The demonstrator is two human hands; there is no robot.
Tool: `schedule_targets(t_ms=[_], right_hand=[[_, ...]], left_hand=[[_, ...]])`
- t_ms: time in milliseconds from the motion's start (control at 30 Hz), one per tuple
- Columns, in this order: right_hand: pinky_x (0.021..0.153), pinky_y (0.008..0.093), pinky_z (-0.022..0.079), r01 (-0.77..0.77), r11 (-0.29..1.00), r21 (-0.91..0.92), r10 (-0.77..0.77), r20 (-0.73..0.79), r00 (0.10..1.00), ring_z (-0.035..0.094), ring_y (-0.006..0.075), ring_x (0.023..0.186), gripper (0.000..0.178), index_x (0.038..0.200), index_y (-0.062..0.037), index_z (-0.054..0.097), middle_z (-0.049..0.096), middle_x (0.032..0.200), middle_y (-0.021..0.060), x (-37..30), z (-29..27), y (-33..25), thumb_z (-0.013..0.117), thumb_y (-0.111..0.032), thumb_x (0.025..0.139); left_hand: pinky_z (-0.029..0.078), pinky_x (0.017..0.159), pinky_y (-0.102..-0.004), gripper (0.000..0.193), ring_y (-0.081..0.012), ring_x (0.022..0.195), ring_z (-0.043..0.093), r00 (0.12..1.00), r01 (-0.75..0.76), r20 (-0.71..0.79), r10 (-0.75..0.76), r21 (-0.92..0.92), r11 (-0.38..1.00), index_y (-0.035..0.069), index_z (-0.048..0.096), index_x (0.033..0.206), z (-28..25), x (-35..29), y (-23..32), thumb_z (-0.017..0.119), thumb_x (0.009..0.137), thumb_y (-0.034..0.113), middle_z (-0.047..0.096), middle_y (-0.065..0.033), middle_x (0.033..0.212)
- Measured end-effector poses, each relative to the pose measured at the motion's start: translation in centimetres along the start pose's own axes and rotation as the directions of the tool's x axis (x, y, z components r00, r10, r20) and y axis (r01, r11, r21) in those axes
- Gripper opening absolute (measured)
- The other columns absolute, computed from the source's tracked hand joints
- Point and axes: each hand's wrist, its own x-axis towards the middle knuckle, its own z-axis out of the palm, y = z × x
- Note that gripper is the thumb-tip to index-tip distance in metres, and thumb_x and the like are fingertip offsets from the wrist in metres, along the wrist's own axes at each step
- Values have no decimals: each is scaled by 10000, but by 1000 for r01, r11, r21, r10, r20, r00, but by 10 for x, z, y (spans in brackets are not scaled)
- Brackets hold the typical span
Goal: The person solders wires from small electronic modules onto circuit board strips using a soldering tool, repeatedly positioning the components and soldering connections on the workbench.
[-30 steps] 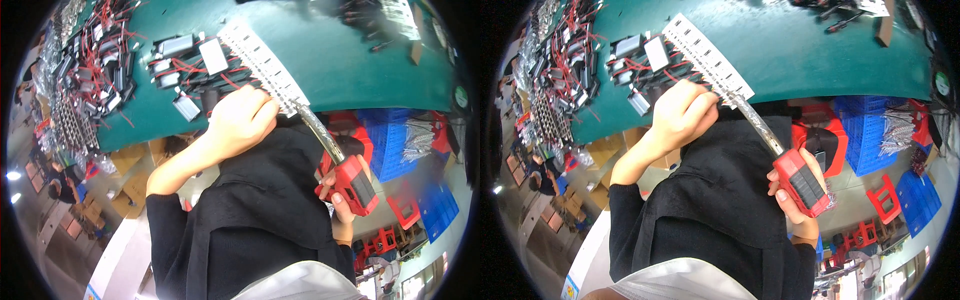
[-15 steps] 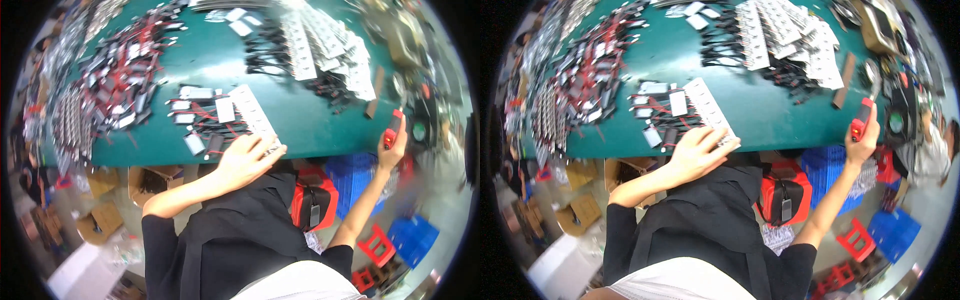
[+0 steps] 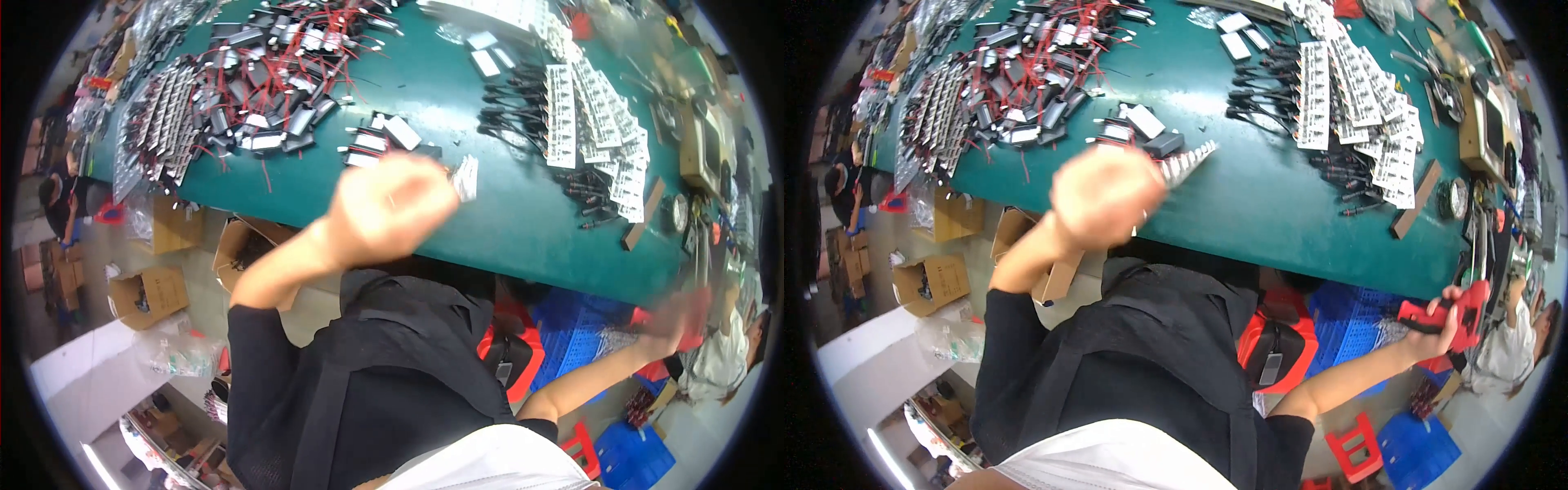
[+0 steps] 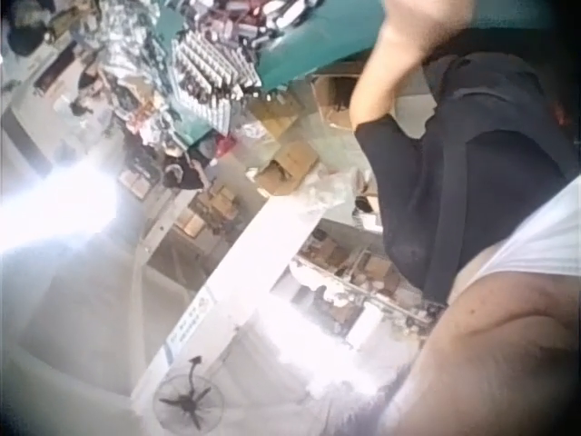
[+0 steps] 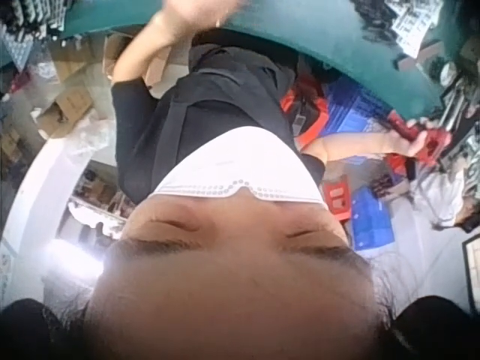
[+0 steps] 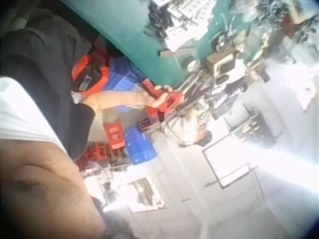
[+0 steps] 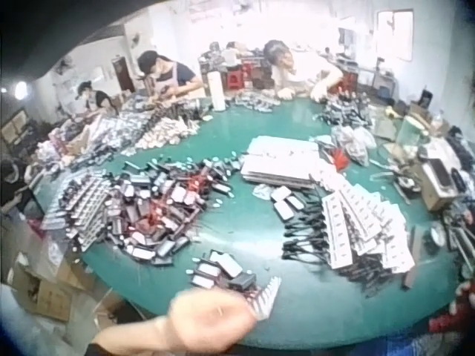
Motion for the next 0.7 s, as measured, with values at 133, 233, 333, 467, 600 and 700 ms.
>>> schedule_targets(t_ms=[133,233,333,467,600,700], right_hand=[[574,216,450,52,951,304,-54,-2,999,428,206,985,626,1409,49,246,450,1084,159,-16,21,-5,490,-76,846],[560,215,456,76,929,362,-94,33,995,432,199,976,604,1399,54,257,447,1083,156,-20,23,1,481,-67,852],[545,207,456,69,900,431,-84,17,996,430,178,961,596,1384,59,249,438,1068,141,-22,37,6,489,-66,853],[545,207,455,53,858,511,-83,37,996,413,162,951,519,1326,55,294,430,1071,121,-28,44,16,488,-76,864],[545,212,444,5,766,643,-37,36,999,419,164,973,497,1319,54,304,437,1084,111,-29,36,47,486,-85,878],[533,216,420,-41,603,797,-29,74,997,422,160,969,456,1294,41,330,428,1090,99,-29,26,70,499,-66,884]], left_hand=[[509,606,-251,332,-122,682,589,874,159,-346,-342,-462,872,25,449,1066,-78,69,-14,668,824,-35,601,-90,881],[508,640,-263,339,-147,746,604,775,313,-332,-538,-537,783,28,460,1202,-127,103,-33,600,896,62,609,-81,921],[532,665,-284,335,-132,768,613,803,416,-92,-589,-621,664,39,473,1210,-166,131,-61,598,903,87,609,-58,902],[533,683,-282,277,-130,768,612,831,186,-380,-406,-498,847,40,495,1151,-213,169,-84,594,894,56,605,-55,889],[493,637,-252,240,-134,752,617,820,179,-518,-243,-170,969,39,509,1094,-253,187,-130,578,867,8,602,-67,852],[499,612,-259,239,-136,703,618,813,191,-559,-166,-12,981,36,506,1090,-290,182,-156,575,863,5,608,-73,841]])
